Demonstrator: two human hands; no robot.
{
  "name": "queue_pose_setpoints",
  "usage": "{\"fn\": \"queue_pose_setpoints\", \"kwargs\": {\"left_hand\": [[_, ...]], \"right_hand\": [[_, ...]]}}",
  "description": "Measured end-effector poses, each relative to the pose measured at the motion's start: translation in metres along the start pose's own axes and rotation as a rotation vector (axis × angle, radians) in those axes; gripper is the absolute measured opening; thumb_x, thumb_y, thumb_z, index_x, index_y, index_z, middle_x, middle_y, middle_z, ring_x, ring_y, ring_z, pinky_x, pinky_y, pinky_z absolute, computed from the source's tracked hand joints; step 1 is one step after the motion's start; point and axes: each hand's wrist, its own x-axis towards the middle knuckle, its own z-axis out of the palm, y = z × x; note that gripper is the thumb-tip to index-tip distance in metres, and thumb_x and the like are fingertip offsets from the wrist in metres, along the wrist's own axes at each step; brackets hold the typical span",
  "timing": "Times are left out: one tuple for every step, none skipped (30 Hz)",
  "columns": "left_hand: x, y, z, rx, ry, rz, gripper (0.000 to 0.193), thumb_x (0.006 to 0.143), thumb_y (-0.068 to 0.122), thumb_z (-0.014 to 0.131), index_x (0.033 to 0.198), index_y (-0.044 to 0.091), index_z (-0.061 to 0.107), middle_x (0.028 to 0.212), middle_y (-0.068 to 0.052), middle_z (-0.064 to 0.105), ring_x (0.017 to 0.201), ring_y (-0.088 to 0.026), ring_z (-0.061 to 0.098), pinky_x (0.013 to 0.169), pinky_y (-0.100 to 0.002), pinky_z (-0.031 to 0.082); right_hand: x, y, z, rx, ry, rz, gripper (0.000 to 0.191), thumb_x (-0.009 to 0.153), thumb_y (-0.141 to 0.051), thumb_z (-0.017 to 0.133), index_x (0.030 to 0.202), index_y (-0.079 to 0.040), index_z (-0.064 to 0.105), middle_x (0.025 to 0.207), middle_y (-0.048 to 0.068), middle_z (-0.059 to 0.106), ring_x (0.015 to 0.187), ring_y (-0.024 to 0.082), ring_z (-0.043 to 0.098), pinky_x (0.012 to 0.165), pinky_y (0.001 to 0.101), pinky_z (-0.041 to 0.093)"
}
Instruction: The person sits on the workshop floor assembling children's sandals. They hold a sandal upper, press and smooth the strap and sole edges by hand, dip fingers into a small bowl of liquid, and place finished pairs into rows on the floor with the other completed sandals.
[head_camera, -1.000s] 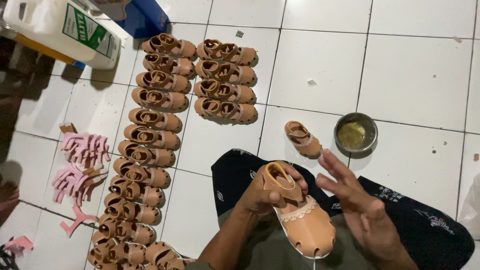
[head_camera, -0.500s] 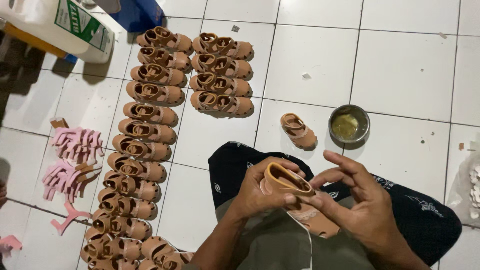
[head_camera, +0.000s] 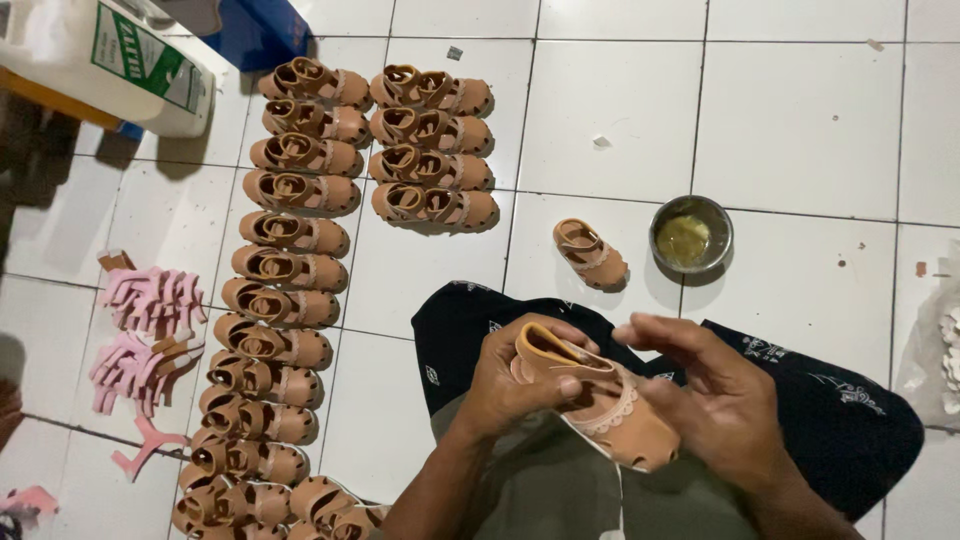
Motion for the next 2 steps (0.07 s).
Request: {"fn": "queue_pose_setpoints", "kwargs": {"left_hand": [[-0.0001, 0.0017, -0.0002, -0.035, 0.003, -0.009, 0.047, 0.082, 0.012, 0.086, 0.121, -0.004, 0.065, 0.118, -0.018, 0.072, 0.11, -0.023, 0.072, 0.1, -0.04, 0.06], [-0.0007, 0.0031, 0.0004, -0.071, 0.008, -0.018, 0.049, 0.082, 0.013, 0.087, 0.122, -0.005, 0.065, 0.118, -0.018, 0.072, 0.11, -0.024, 0.072, 0.101, -0.041, 0.06]], "right_hand": [[-0.0022, 0.0003, -0.0038, 0.097, -0.033, -0.024, 0.056, 0.102, -0.033, 0.061, 0.143, 0.005, 0.057, 0.145, 0.026, 0.059, 0.14, 0.032, 0.057, 0.118, 0.0472, 0.046], [-0.0024, 0.002, -0.0064, 0.161, -0.069, 0.019, 0.061, 0.103, -0.044, 0.055, 0.141, 0.004, 0.059, 0.151, 0.026, 0.052, 0.146, 0.034, 0.048, 0.12, 0.0502, 0.041]]}}
